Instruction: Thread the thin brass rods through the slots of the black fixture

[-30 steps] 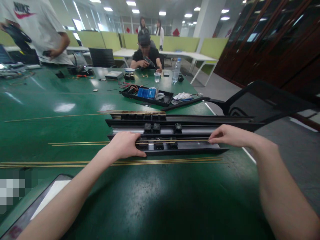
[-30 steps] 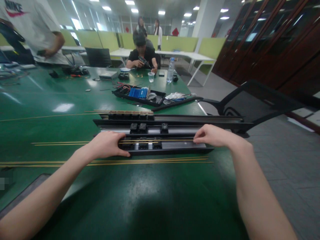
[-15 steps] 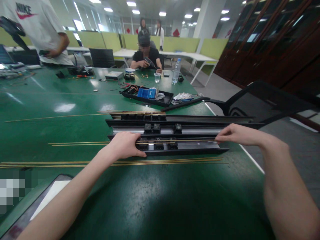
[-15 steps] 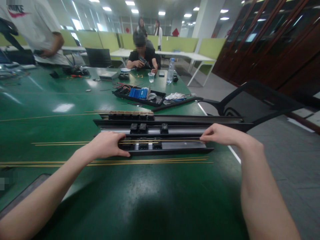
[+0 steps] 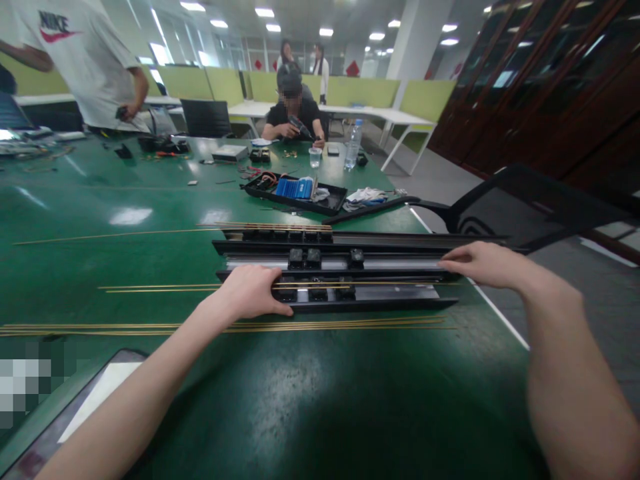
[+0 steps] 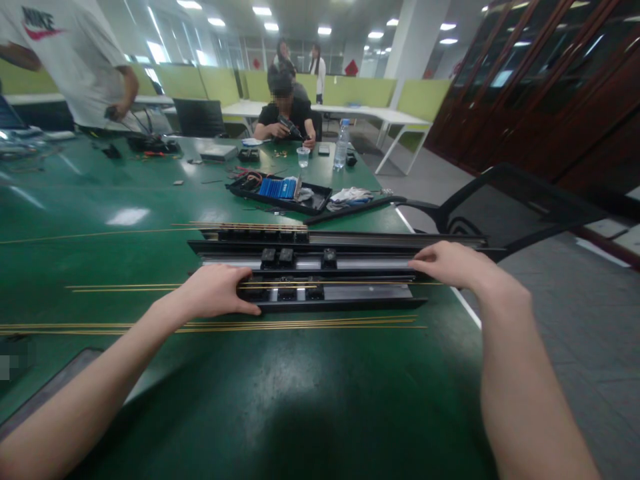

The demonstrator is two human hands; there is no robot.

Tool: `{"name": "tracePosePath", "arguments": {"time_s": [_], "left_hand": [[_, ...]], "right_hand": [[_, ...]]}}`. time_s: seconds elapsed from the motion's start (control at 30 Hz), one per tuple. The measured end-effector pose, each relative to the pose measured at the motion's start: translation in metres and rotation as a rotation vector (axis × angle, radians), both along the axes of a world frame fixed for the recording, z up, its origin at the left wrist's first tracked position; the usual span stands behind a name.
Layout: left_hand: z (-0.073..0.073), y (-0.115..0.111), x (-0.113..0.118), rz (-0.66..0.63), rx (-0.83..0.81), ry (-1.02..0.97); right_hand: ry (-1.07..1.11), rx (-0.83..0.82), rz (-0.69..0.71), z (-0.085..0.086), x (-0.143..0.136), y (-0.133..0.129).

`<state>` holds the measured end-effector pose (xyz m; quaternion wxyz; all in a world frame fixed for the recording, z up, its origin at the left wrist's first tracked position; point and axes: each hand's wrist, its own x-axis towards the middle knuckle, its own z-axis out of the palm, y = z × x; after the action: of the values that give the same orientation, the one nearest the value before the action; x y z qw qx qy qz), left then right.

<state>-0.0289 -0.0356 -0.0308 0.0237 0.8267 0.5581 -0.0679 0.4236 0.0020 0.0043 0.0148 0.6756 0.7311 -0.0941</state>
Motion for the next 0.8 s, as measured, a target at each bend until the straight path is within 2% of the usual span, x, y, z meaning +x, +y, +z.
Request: {"name": "tracePosePath", "arguments": {"time_s": [0.07,0.2,0.3,0.43,0.6,0.8], "left_hand": [[0.0,0.0,0.0,-0.002,0.006,0.007],[0.0,0.0,-0.001,-0.001,0.003,0.0],[0.0,0.0,0.0,0.011,-0.012,-0.007],[0.001,0.0,0.001,0.033,-0.018,-0.004],[0.0,-0.001,0.0,0.017,-0.011,0.011],[0.0,-0.001,-0.001,0.015,-0.011,-0.002]], "right_hand": [[0.027,0.027,0.013,0.005,-0.012,-0.003],[0.211,0.092,0.232,0.007,-0.055,-0.013],[0.291,0.093,0.354,-0.002,-0.093,-0.021],[0.228,0.137,0.531,-0.018,-0.13,-0.031],[0.026,0.283,0.629,-0.032,-0.147,-0.037],[-0.085,0.358,0.675,-0.036,-0.153,-0.037]]}}
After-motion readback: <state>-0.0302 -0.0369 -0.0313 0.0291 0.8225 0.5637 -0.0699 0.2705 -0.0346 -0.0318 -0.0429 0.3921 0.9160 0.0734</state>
